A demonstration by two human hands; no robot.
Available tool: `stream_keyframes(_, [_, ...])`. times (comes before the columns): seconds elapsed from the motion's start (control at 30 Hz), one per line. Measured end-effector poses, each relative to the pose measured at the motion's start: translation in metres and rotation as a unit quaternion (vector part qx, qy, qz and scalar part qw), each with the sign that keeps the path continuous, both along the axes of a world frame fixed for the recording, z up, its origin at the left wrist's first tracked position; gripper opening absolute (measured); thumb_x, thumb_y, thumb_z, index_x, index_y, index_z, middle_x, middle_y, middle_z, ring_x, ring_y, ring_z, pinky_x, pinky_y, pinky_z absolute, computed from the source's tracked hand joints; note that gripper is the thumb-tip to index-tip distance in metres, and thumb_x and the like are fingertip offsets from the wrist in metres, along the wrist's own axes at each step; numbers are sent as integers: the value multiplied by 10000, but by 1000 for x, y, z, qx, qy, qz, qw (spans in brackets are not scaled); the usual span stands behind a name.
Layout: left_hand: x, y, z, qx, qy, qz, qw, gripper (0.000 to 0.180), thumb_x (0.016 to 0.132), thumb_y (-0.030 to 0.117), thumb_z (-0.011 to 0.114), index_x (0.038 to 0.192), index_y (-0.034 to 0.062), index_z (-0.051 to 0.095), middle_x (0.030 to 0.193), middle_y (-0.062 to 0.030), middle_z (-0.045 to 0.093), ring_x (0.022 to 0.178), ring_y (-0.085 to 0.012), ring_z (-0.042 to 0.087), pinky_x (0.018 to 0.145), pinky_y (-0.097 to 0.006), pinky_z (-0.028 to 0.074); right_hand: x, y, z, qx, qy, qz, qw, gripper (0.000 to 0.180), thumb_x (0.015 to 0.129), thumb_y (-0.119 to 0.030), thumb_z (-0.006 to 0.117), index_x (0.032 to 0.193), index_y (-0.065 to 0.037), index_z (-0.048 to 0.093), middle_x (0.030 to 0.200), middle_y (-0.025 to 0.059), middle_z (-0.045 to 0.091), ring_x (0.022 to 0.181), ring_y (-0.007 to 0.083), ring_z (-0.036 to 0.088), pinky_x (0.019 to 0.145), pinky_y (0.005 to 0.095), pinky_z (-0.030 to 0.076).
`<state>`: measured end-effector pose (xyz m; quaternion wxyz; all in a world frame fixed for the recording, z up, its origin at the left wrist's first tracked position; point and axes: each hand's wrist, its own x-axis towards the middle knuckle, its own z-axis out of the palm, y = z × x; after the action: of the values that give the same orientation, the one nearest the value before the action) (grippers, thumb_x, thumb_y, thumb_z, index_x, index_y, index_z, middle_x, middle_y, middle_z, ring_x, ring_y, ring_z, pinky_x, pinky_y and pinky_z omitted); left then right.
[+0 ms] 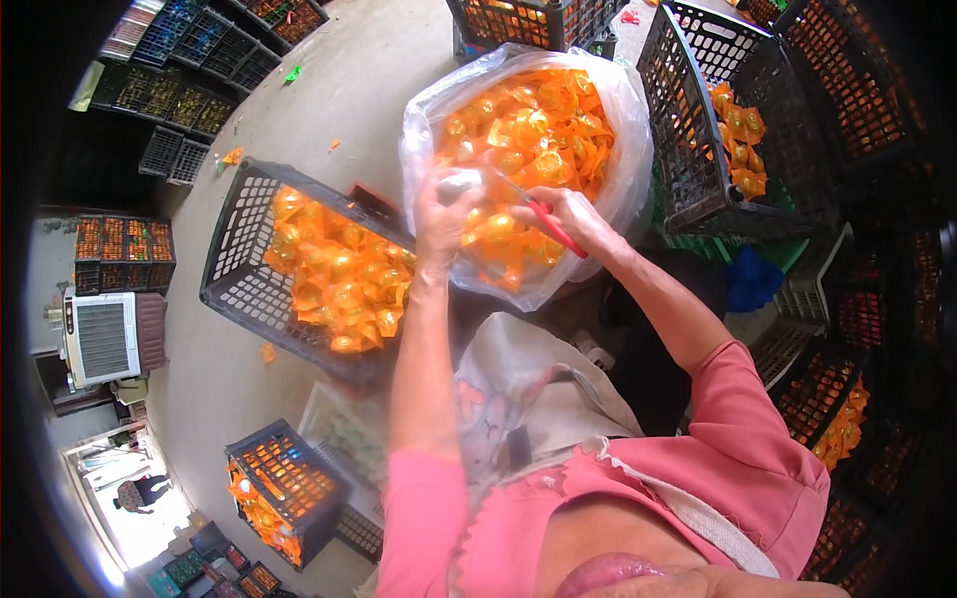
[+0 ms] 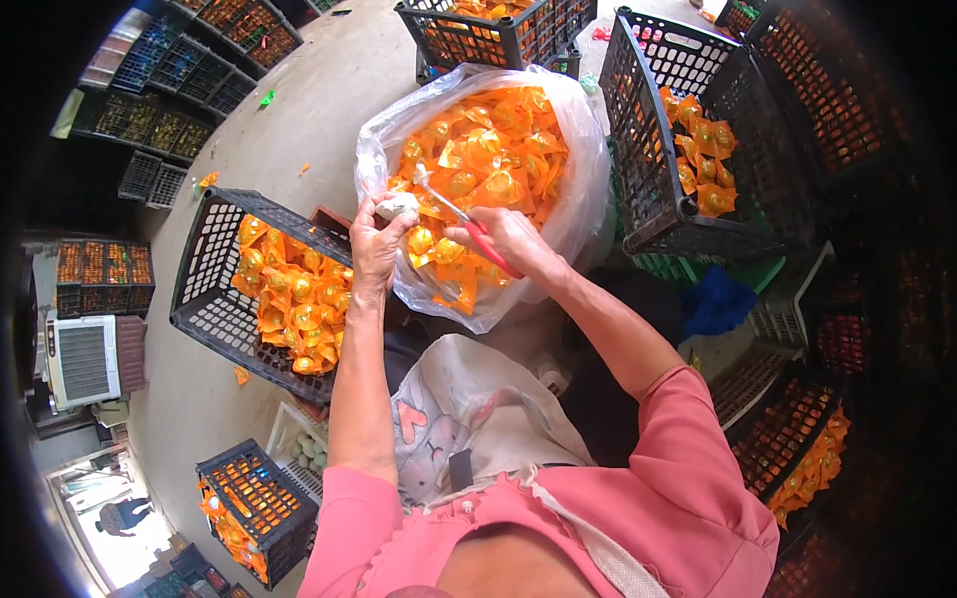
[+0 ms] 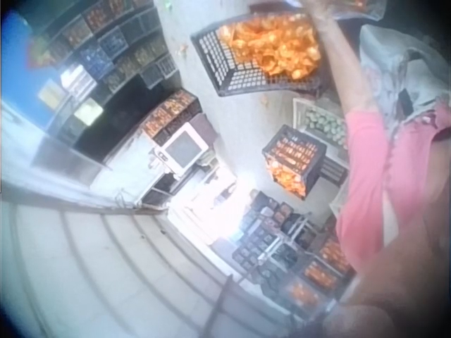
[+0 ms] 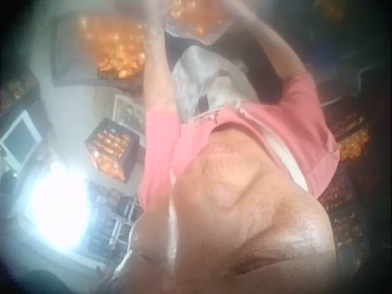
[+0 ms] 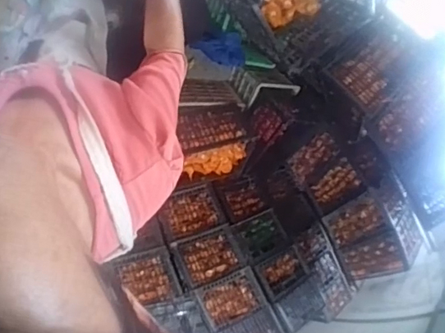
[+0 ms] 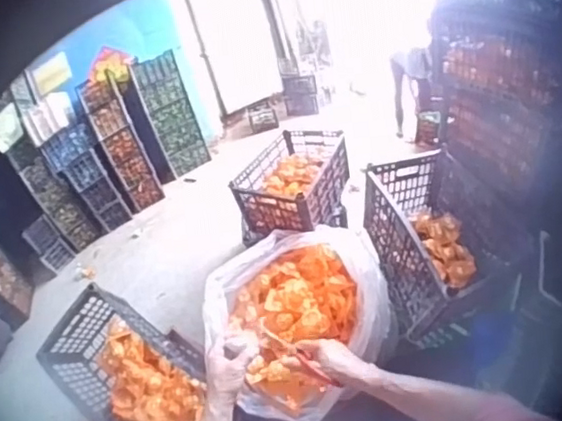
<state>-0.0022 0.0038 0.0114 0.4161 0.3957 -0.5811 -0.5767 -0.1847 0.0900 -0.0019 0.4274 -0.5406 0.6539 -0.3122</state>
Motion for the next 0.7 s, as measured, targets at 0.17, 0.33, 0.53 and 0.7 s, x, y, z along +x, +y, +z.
stream_keyframes(0.17, [-2,0,4,57,17,15,998,317,741,-14,697,1031,7,571,937,-48,629,819,-110,589,770,-244,486,6,5,4,-126,50,-7,991,499,806,-480,633,1029,-34,608,768,163,603,716,317,597,651,391,457])
stream_keyframes(0.33, [-1,4,11,70,24,-26,997,345,744,2,702,1064,4,576,919,-47,633,783,-107,592,727,-238,496,1,4,6,-148,128,9,981,484,806,-471,633,1007,-32,603,791,183,605,755,335,606,662,407,462])
stream_keyframes(0.53, [-2,5,14,10,-44,-27,999,360,731,42,712,1062,-3,577,850,-34,627,708,-89,568,664,-242,485,9,3,-3,-337,188,-42,922,415,806,-444,648,894,-40,606,657,135,585,643,348,582,596,409,449])
stream_keyframes(0.7, [4,1,7,-25,-99,-35,994,357,713,67,739,1031,13,586,842,-17,616,720,-89,555,670,-233,474,-2,-1,12,30,12,2,999,455,810,-466,621,1023,-63,619,849,190,626,807,338,617,681,425,475])
